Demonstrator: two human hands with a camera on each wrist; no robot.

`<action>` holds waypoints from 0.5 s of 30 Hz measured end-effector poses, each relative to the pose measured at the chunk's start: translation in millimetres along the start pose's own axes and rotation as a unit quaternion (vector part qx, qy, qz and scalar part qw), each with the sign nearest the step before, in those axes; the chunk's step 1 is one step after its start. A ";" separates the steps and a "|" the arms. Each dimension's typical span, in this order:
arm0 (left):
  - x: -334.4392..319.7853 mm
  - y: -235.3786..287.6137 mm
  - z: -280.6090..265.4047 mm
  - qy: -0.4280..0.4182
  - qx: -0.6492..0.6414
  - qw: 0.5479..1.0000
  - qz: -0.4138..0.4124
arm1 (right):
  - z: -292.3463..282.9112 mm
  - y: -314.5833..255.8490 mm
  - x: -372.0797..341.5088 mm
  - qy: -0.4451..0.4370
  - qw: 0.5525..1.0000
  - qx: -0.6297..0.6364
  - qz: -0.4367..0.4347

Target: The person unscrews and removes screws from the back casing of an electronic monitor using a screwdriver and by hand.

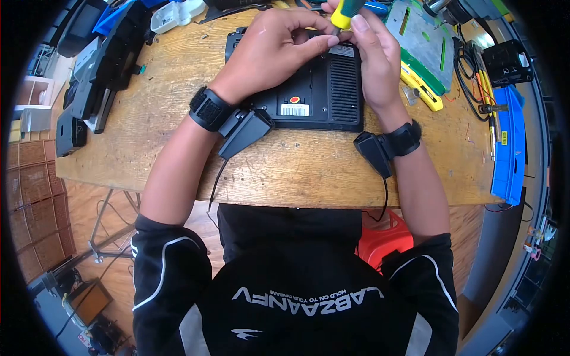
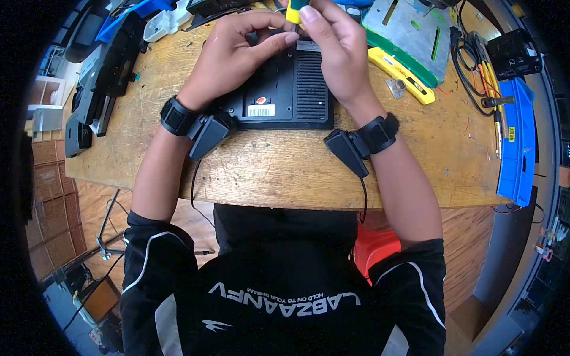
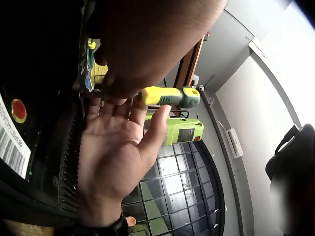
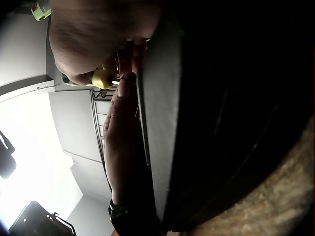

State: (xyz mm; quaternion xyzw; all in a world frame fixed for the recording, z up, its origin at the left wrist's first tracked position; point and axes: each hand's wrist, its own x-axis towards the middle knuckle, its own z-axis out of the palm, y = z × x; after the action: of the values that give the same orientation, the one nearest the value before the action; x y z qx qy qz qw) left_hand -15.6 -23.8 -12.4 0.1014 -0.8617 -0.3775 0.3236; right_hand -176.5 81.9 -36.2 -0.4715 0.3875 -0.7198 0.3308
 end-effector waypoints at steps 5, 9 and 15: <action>-0.5 11.4 -6.7 -0.014 0.052 0.998 -0.021 | 9.4 2.7 -4.1 0.020 0.999 -0.036 -0.013; 1.2 23.3 -15.2 -0.064 -0.018 0.984 -0.165 | 12.0 4.7 -5.6 0.014 0.997 -0.054 -0.050; -1.6 18.2 -6.0 -0.028 -0.114 0.985 -0.125 | 14.0 -5.4 -3.9 0.008 0.996 -0.089 -0.025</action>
State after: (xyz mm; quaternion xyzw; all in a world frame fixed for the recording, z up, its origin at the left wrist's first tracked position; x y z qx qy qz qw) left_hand -9.3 -14.0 2.9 0.1603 -0.8019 -0.5138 0.2593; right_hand -162.7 84.3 -29.6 -0.5027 0.4406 -0.6945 0.2660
